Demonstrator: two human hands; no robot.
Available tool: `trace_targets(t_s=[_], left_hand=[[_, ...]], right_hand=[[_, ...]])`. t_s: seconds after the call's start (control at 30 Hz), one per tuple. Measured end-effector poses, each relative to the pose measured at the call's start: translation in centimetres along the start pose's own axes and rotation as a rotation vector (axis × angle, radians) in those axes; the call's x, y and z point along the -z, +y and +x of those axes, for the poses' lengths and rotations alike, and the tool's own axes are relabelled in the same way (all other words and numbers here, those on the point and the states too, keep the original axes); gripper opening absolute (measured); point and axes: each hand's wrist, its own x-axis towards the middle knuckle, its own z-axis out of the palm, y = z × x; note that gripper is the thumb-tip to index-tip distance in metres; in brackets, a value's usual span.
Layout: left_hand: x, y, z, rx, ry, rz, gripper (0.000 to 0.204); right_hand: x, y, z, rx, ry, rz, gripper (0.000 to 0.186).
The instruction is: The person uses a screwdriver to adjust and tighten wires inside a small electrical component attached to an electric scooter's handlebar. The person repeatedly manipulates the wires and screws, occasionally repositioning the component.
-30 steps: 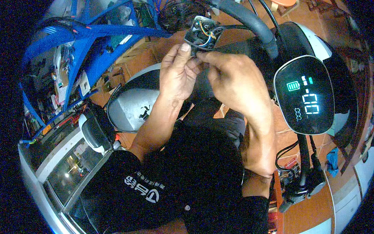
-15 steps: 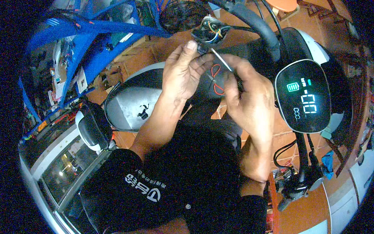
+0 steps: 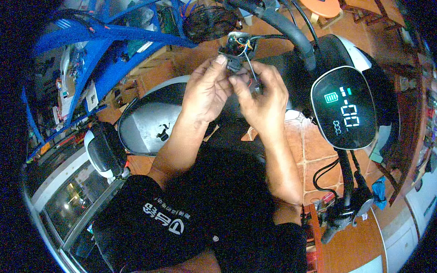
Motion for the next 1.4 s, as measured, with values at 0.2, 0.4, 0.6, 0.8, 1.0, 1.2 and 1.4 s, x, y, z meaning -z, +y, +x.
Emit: trace_targets(t_s=[0.2, 0.4, 0.6, 0.8, 1.0, 1.2, 1.4], left_hand=[[-3.1, -0.8, -1.5, 0.112, -0.040, -0.206, 0.027], [-3.1, -1.1, -3.2, -0.015, 0.098, 0.073, 0.037], [-5.1, 5.7, -0.8, -0.871, -0.334, 1.427, 0.066], [-5.8, 6.2, 3.3, -0.659, -0.752, 1.509, 0.049], [-5.8, 5.7, 4.0, -0.630, -0.735, 1.350, 0.035], [-5.8, 5.9, 3.8, -0.291, -0.724, 1.015, 0.031], [-5.3, 6.1, 4.1, -0.345, -0.797, 1.216, 0.035]], right_hand=[[1.8, -0.5, -0.5, 0.109, 0.077, -0.189, 0.029], [5.0, 0.0, 1.1, 0.094, -0.034, -0.092, 0.027], [6.3, -0.5, 1.8, 0.108, -0.108, -0.069, 0.026], [6.3, -0.8, 2.0, 0.136, -0.066, -0.049, 0.025], [5.5, -1.4, 1.0, 0.065, 0.144, -0.127, 0.025], [6.7, -2.8, -0.9, 0.093, 0.039, -0.093, 0.023], [7.1, -3.4, -0.7, 0.093, -0.003, -0.122, 0.030]])
